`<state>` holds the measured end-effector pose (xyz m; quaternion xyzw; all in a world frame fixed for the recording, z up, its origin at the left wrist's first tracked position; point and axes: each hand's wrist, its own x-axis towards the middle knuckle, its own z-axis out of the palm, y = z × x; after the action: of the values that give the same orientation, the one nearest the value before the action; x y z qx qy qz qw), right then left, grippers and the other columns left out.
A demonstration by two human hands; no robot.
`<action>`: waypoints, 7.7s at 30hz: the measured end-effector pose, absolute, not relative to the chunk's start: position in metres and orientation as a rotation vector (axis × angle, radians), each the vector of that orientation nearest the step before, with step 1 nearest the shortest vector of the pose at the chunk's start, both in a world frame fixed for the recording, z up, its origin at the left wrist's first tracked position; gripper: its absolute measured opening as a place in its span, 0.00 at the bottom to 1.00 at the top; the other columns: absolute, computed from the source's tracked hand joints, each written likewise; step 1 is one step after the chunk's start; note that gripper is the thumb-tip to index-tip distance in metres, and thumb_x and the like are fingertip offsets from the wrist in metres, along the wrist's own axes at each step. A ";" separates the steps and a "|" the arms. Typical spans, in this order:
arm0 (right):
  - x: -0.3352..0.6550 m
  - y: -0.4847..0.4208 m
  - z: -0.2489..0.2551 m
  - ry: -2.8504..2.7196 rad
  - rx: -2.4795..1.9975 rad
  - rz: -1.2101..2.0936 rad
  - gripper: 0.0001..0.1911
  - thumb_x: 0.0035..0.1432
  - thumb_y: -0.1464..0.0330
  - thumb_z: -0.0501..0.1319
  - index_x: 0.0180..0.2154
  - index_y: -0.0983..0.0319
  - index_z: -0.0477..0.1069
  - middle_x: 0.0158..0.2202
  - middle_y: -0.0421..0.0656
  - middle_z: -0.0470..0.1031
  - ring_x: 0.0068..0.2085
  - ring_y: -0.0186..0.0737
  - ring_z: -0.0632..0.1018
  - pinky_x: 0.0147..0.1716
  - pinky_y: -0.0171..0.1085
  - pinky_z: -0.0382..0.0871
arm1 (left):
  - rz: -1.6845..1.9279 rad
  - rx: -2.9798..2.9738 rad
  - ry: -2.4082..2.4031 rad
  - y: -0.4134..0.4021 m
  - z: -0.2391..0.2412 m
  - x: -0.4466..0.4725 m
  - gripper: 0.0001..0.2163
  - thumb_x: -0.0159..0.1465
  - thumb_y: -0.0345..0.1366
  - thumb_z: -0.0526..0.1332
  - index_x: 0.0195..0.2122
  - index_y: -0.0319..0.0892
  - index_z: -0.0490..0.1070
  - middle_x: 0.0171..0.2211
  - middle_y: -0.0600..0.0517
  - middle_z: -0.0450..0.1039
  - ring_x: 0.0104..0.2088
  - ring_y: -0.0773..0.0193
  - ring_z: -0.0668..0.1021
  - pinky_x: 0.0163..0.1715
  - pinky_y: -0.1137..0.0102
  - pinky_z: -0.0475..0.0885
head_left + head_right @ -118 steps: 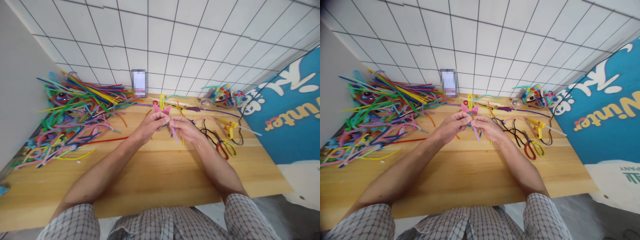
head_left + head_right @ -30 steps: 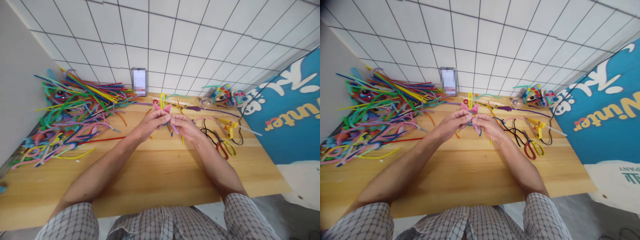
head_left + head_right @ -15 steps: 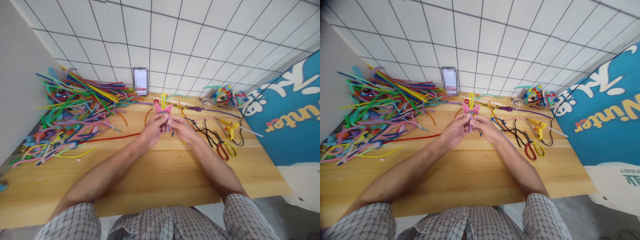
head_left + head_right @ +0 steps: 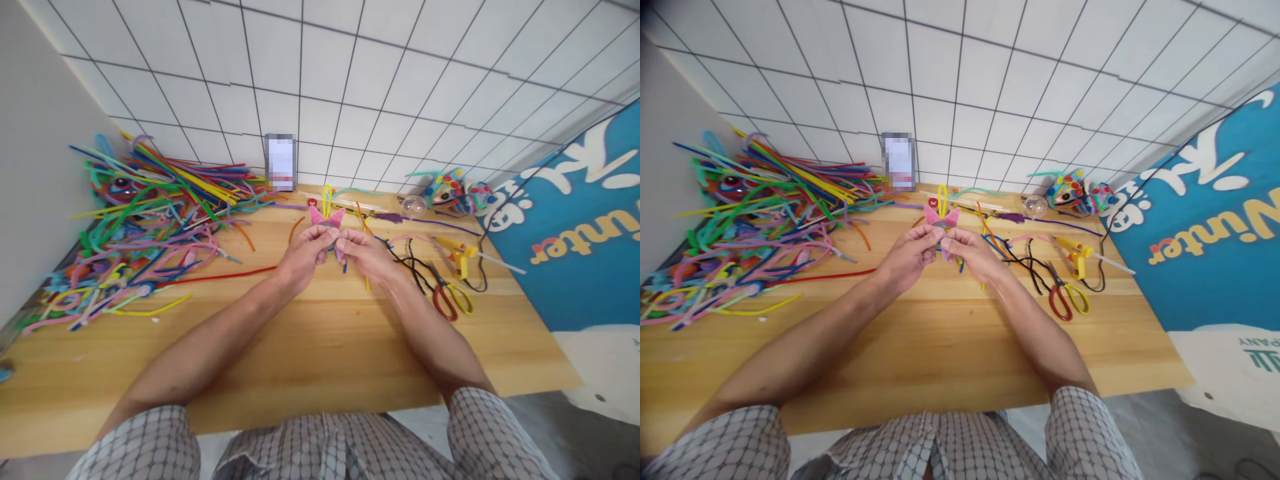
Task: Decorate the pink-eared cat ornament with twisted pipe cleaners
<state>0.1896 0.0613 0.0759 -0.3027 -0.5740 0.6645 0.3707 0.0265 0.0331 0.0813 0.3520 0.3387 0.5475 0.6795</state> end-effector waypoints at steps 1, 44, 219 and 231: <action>0.187 0.060 0.074 -1.464 -0.768 1.704 0.23 0.55 0.50 0.75 0.28 0.61 0.73 0.26 0.38 0.73 0.28 0.33 0.70 0.29 0.34 0.63 | 1.254 0.749 0.748 0.031 0.079 0.030 0.15 0.56 0.42 0.76 0.27 0.39 0.74 0.19 0.59 0.64 0.19 0.75 0.63 0.20 0.76 0.57; 0.189 0.060 0.076 -1.390 -0.775 1.764 0.24 0.51 0.49 0.76 0.28 0.61 0.73 0.25 0.37 0.71 0.27 0.33 0.69 0.28 0.34 0.63 | 1.235 0.885 0.743 0.035 0.081 0.026 0.14 0.57 0.44 0.76 0.31 0.39 0.77 0.22 0.54 0.73 0.21 0.72 0.69 0.22 0.74 0.56; 0.177 0.044 0.055 -1.485 -0.895 0.824 0.14 0.66 0.55 0.67 0.48 0.53 0.81 0.38 0.41 0.81 0.37 0.41 0.80 0.41 0.43 0.77 | 1.446 0.973 0.870 0.029 0.068 0.036 0.14 0.60 0.46 0.72 0.32 0.41 0.75 0.27 0.55 0.73 0.21 0.74 0.64 0.21 0.74 0.58; 0.193 0.059 0.071 -1.617 -0.812 0.998 0.16 0.63 0.57 0.70 0.50 0.55 0.76 0.32 0.36 0.77 0.33 0.36 0.77 0.35 0.37 0.71 | 1.328 1.197 0.865 0.042 0.074 0.022 0.13 0.61 0.45 0.71 0.30 0.41 0.75 0.25 0.55 0.72 0.21 0.72 0.63 0.22 0.73 0.57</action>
<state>0.1925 0.0588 0.0710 -0.3376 -0.6721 0.4150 0.5120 0.0224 0.0420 0.0743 0.5050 0.3650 0.5600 0.5461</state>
